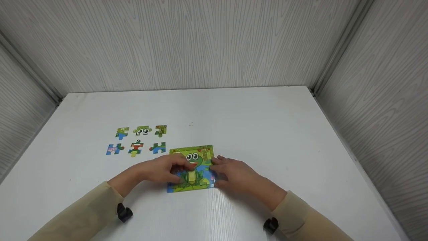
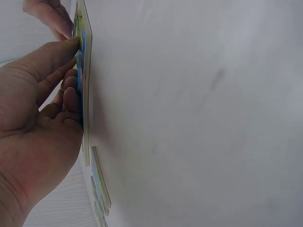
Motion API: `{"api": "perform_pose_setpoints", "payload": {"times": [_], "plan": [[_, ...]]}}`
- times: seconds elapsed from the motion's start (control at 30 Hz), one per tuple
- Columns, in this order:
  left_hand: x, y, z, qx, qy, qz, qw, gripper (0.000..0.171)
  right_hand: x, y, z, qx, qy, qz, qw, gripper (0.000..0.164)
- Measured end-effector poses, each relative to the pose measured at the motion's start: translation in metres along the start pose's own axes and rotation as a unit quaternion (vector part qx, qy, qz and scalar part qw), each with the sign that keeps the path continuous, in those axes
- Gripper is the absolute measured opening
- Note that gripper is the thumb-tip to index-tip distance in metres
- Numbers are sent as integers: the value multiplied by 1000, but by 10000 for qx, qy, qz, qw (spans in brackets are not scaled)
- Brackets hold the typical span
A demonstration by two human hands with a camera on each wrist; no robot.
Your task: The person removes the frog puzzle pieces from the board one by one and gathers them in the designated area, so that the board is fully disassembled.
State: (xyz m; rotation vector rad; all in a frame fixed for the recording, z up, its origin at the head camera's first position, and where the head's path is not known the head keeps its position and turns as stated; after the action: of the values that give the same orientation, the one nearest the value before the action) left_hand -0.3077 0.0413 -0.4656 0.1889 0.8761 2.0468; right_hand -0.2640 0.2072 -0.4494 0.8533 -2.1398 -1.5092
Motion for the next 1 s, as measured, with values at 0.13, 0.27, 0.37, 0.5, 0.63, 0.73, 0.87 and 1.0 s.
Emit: {"api": "perform_pose_setpoints", "payload": {"times": [0.13,0.27,0.37,0.5,0.63,0.73,0.87,1.0], "plan": [[-1,0,-1,-16,-72,-44,10000,46,6,1,-15,-423,267,-45,9987,57],[-1,0,-3,-5,-107,-121,9999,47,13,-5,-22,-347,360,-210,9985,55],[-1,-1,-1,22,-221,-189,9996,46,14,-9,-22,-106,498,-193,9985,52],[-1,0,0,88,-368,-237,9990,40,13,-12,-20,198,584,-143,9980,49],[-2,0,-1,89,-274,-302,9991,39,13,-13,-19,287,550,-174,9979,49],[-2,0,0,45,-292,-352,9989,38,12,-14,-18,305,482,-229,9981,49],[-1,0,0,36,-341,-349,9988,34,11,-12,-17,327,434,-215,9983,49],[1,0,-2,57,-287,-364,9989,34,10,-12,-18,306,478,-178,9982,49]]}}
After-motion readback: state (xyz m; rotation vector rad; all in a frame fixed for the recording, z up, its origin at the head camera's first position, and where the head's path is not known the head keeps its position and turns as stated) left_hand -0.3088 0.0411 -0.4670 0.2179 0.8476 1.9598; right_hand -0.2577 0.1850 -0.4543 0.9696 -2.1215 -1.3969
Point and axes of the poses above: each hand's wrist, its own x-axis towards the middle knuckle, its own y-axis out of the back of the hand, z = x × y, the point moved 10 cm from there along x, towards the middle knuckle, and after that the axes turned 1 degree about -z, right-handed, at the moved point
